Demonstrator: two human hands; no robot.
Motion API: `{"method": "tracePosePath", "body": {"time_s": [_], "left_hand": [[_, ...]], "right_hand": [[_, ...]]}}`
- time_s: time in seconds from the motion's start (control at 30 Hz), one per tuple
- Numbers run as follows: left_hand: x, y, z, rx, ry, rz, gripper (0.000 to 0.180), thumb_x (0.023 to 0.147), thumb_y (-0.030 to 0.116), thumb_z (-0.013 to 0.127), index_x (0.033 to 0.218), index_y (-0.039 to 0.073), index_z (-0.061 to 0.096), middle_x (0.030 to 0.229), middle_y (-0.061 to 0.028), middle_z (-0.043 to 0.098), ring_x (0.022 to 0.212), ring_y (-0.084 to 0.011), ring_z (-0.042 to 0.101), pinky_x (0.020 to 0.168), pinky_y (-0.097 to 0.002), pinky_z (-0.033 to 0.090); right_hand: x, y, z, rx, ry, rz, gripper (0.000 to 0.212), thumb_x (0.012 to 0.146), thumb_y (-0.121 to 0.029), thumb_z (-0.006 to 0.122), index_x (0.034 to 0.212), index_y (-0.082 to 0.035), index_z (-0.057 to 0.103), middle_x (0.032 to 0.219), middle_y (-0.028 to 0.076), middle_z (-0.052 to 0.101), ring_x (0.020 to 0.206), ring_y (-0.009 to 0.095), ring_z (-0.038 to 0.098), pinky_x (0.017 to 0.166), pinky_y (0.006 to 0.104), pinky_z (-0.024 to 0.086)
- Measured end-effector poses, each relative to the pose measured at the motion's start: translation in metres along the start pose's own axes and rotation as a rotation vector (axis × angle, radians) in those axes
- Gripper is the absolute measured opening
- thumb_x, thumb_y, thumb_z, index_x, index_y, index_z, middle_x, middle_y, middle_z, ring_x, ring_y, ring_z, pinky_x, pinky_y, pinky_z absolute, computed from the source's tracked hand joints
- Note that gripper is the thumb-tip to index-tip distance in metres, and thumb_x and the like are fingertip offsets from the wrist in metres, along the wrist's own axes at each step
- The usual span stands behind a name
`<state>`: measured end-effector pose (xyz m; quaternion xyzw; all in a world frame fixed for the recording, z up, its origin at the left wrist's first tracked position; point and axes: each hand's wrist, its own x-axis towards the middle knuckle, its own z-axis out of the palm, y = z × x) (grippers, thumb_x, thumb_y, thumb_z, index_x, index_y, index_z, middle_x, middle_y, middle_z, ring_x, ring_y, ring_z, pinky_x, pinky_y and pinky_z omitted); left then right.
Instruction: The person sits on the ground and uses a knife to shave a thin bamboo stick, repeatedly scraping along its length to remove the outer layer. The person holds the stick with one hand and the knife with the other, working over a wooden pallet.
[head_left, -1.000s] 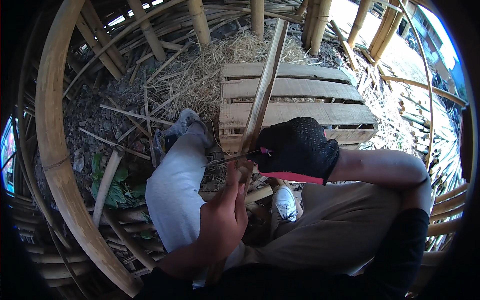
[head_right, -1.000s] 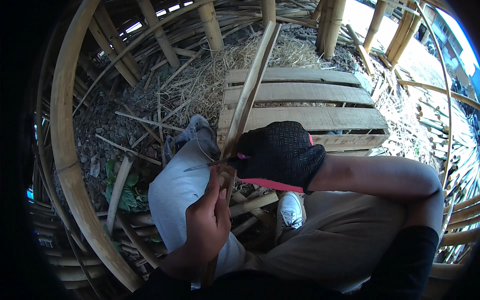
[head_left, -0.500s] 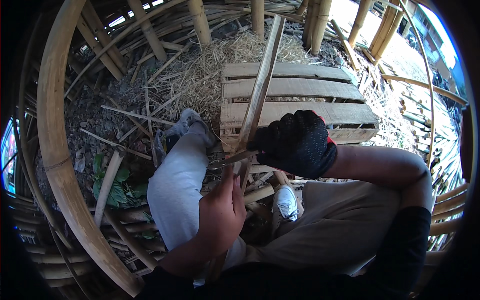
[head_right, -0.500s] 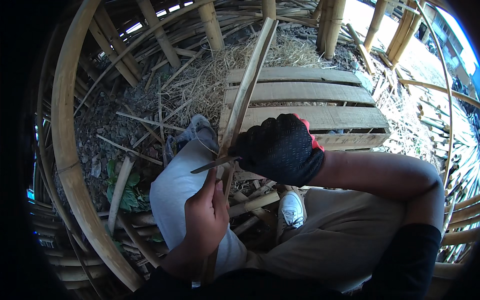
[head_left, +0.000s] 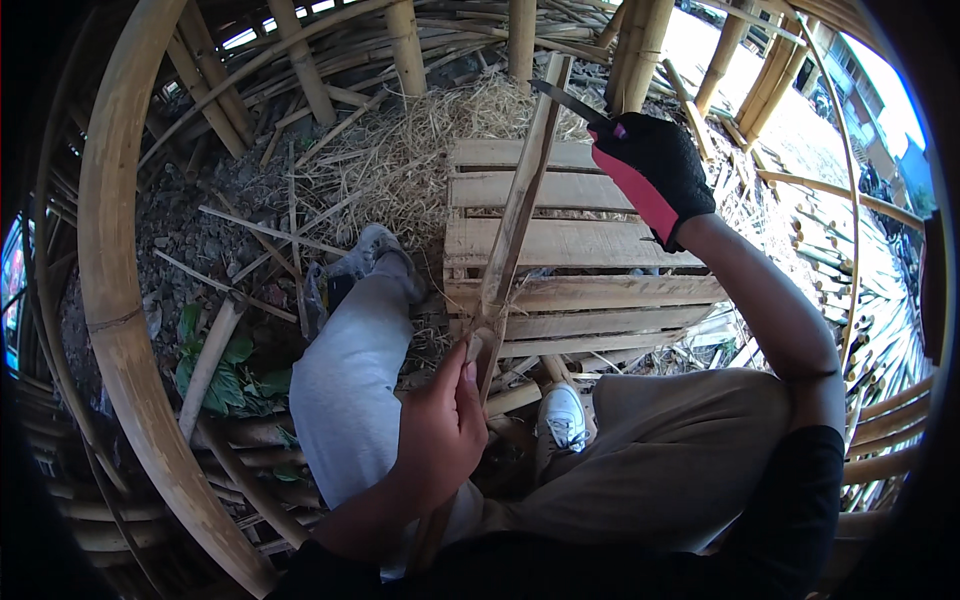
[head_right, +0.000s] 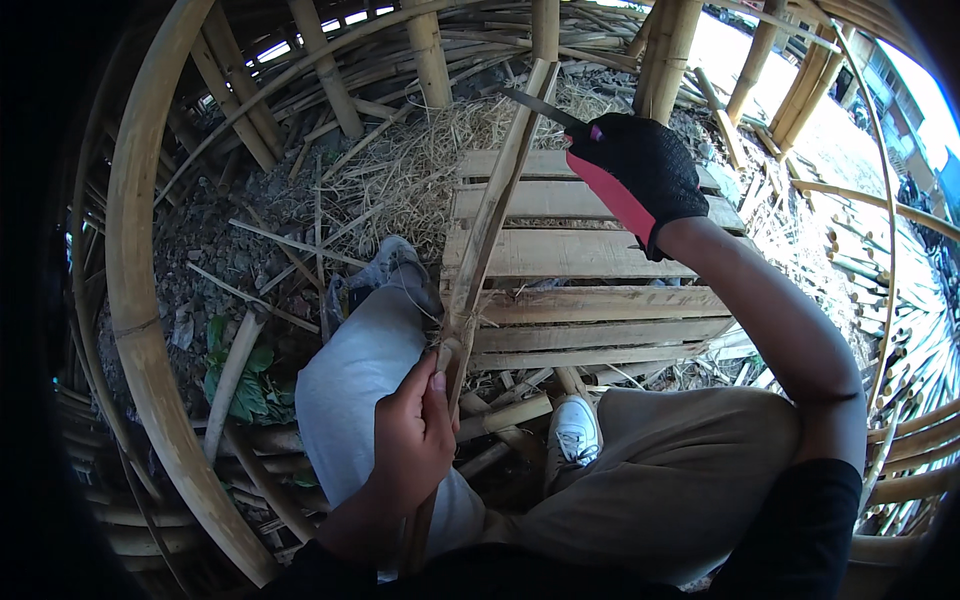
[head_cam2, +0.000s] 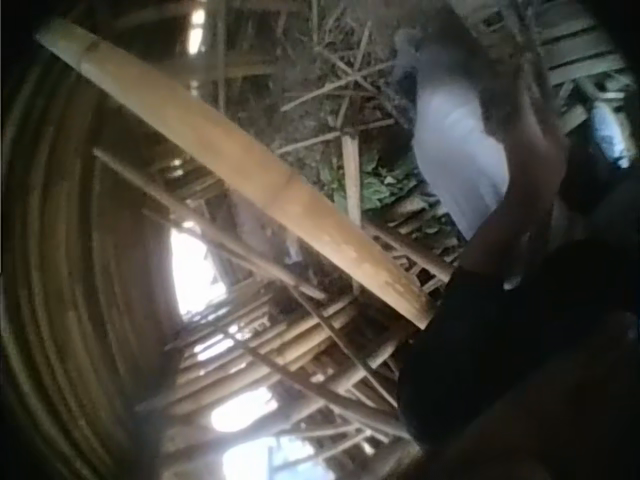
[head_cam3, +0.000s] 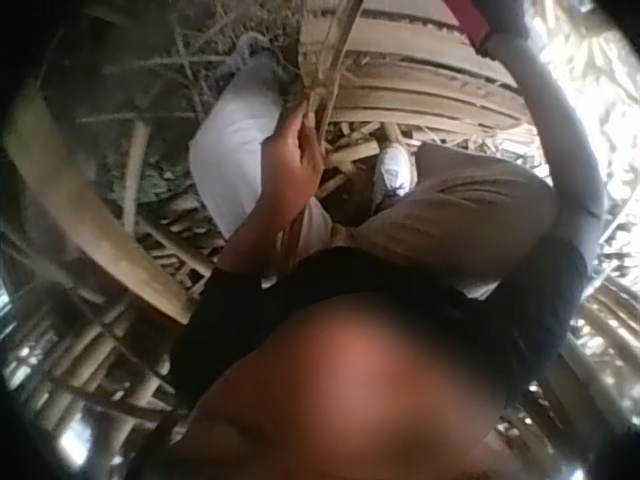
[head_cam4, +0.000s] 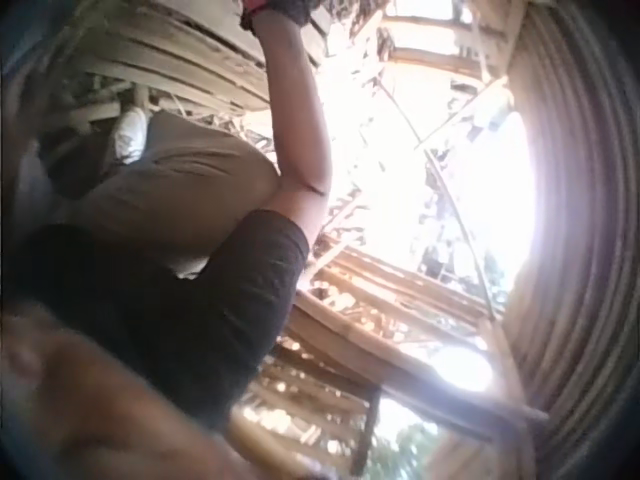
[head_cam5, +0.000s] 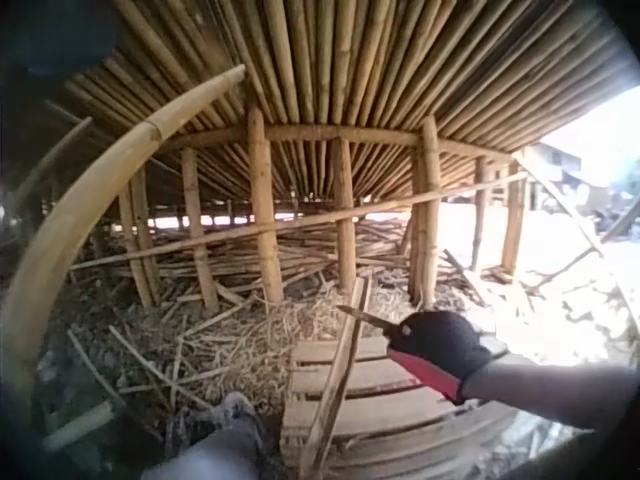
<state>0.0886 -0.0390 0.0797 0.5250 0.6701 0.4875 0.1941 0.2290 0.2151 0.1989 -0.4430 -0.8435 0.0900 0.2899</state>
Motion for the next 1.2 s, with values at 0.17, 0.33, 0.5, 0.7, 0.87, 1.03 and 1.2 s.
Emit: {"method": "tracePosePath", "body": {"time_s": [0.17,0.33,0.5,0.7,0.87,1.03,1.2], "left_hand": [[0.005,-0.008,-0.002,-0.207,-0.035,-0.156,0.021,0.102,0.009,0.050,0.116,-0.002,0.061,0.065,-0.0089,0.060,0.054,-0.0113,0.059,0.051,-0.0287,0.044],[0.007,-0.006,-0.003,-0.397,-0.107,-0.195,0.033,0.108,0.019,0.040,0.128,-0.002,0.056,0.061,0.0020,0.046,0.040,-0.0024,0.035,0.039,-0.0212,0.034],[0.011,0.000,-0.011,-0.753,-0.275,-0.364,0.037,0.109,0.031,0.042,0.123,0.000,0.055,0.059,0.0039,0.042,0.041,-0.0033,0.034,0.039,-0.0216,0.032],[0.014,-0.002,-0.019,-1.081,-0.448,-0.540,0.046,0.108,0.051,0.030,0.102,0.009,0.047,0.054,0.0053,0.033,0.033,-0.0061,0.029,0.034,-0.0221,0.027],[0.017,-0.002,-0.013,-1.076,-0.514,-0.624,0.044,0.109,0.050,0.027,0.089,0.014,0.041,0.047,0.0039,0.031,0.029,-0.0085,0.029,0.031,-0.0232,0.025],[0.012,0.003,-0.014,-1.040,-0.526,-0.663,0.043,0.109,0.047,0.027,0.087,0.014,0.043,0.044,-0.0001,0.034,0.028,-0.0110,0.031,0.029,-0.0245,0.026],[0.009,0.004,-0.012,-1.012,-0.477,-0.689,0.040,0.110,0.042,0.028,0.087,0.013,0.044,0.044,-0.0008,0.034,0.028,-0.0113,0.032,0.029,-0.0247,0.026]], "right_hand": [[-0.036,-0.017,0.017,0.201,-0.230,0.024,0.036,0.095,-0.038,0.063,0.094,-0.003,0.072,0.078,0.021,0.066,0.072,0.037,0.064,0.066,0.0419,0.050],[-0.045,-0.019,0.024,0.284,-0.288,-0.105,0.037,0.096,-0.038,0.065,0.098,-0.002,0.071,0.079,0.023,0.065,0.077,0.038,0.066,0.068,0.0427,0.050],[-0.048,-0.026,0.016,0.339,-0.463,0.112,0.036,0.099,-0.038,0.064,0.103,-0.002,0.070,0.070,0.005,0.059,0.064,0.011,0.056,0.060,0.0319,0.046],[-0.024,-0.002,0.018,0.268,-0.140,-0.076,0.034,0.105,-0.032,0.052,0.106,-0.002,0.068,0.076,0.004,0.060,0.065,0.010,0.053,0.062,0.0293,0.045],[0.024,0.029,0.005,0.424,-0.274,0.023,0.052,0.099,-0.060,0.052,0.101,-0.010,0.067,0.068,-0.005,0.033,0.059,0.003,0.029,0.056,0.0224,0.027],[0.049,0.028,-0.001,0.350,-0.386,0.017,0.058,0.101,-0.058,0.042,0.097,-0.005,0.065,0.079,0.006,0.054,0.074,0.019,0.049,0.073,0.0307,0.040],[0.053,0.058,0.042,0.283,-0.395,0.094,0.061,0.103,-0.052,0.039,0.086,-0.002,0.069,0.080,0.017,0.069,0.081,0.032,0.064,0.083,0.0385,0.048]]}}
